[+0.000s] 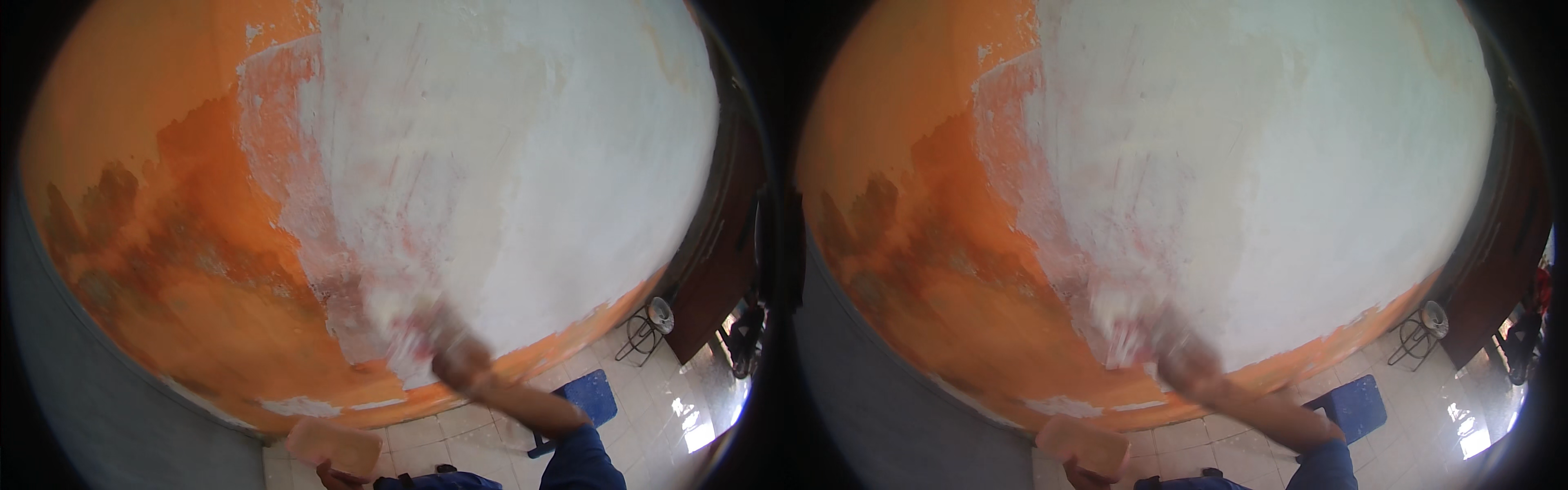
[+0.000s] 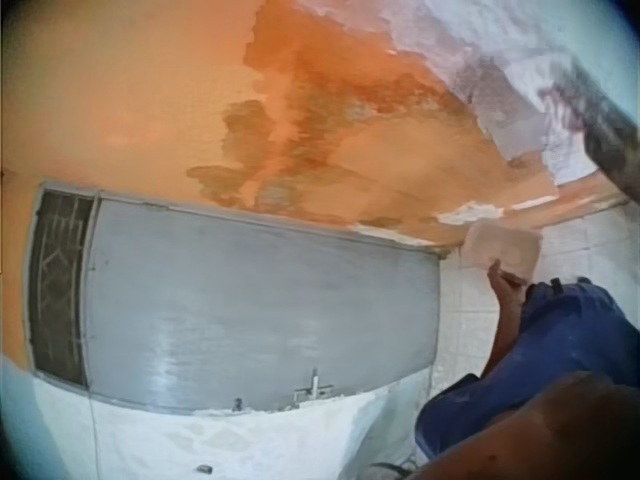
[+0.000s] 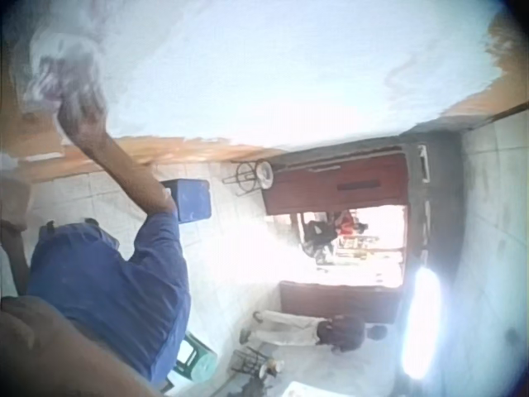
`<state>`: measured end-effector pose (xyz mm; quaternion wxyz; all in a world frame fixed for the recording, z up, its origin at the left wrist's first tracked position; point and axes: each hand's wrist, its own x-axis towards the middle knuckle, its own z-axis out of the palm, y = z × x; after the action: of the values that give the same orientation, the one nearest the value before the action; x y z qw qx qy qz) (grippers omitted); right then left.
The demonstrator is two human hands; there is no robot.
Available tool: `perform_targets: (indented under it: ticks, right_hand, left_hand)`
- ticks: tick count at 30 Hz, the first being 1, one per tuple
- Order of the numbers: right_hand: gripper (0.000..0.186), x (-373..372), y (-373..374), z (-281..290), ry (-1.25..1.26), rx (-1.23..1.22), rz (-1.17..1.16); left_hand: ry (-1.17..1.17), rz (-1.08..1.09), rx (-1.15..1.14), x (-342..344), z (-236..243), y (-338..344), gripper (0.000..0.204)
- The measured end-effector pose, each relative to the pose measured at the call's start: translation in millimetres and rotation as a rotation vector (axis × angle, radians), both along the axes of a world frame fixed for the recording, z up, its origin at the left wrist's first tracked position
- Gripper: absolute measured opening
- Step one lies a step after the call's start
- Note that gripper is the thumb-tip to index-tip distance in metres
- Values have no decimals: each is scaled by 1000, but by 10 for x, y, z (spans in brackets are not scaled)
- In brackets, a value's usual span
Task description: The person applies plaster to an orange wall using a putty knife and then smooths it out.
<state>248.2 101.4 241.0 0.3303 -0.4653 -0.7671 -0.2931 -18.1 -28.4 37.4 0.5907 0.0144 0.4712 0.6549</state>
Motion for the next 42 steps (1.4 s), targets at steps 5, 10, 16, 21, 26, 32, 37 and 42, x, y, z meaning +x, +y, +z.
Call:
perform_targets:
  ticks: [5, 10, 16, 21, 26, 32, 37, 42]
  right_hand:
    - [35, 854, 523, 1438, 448, 785, -172]
    - [44, 955, 768, 1074, 247, 670, -95]
    - [37, 146, 124, -173, 207, 174, 286]
    - [26, 443, 139, 957, 355, 528, 115]
    - [41, 760, 547, 1992, 314, 777, -1]
    - [43, 285, 707, 767, -87, 527, 182]
    - [40, -108, 255, -245, 7, 150, 388]
    - [44, -64, 197, 924, 248, 371, 305]
  left_hand:
    - [10, -23, 62, -76, -93, 20, 42]
    - [-9, 61, -11, 260, 390, 43, 42]
    - [-22, -72, 49, 80, 117, -43, 48]
    - [17, -75, 48, 23, 170, -55, 47]
    - [24, -131, 75, -126, -386, -6, 47]
    - [-76, -62, 87, 87, 86, -31, 47]
    - [9, -97, 91, 6, -160, -10, 51]
    - [65, -29, 29, -62, -143, -44, 47]
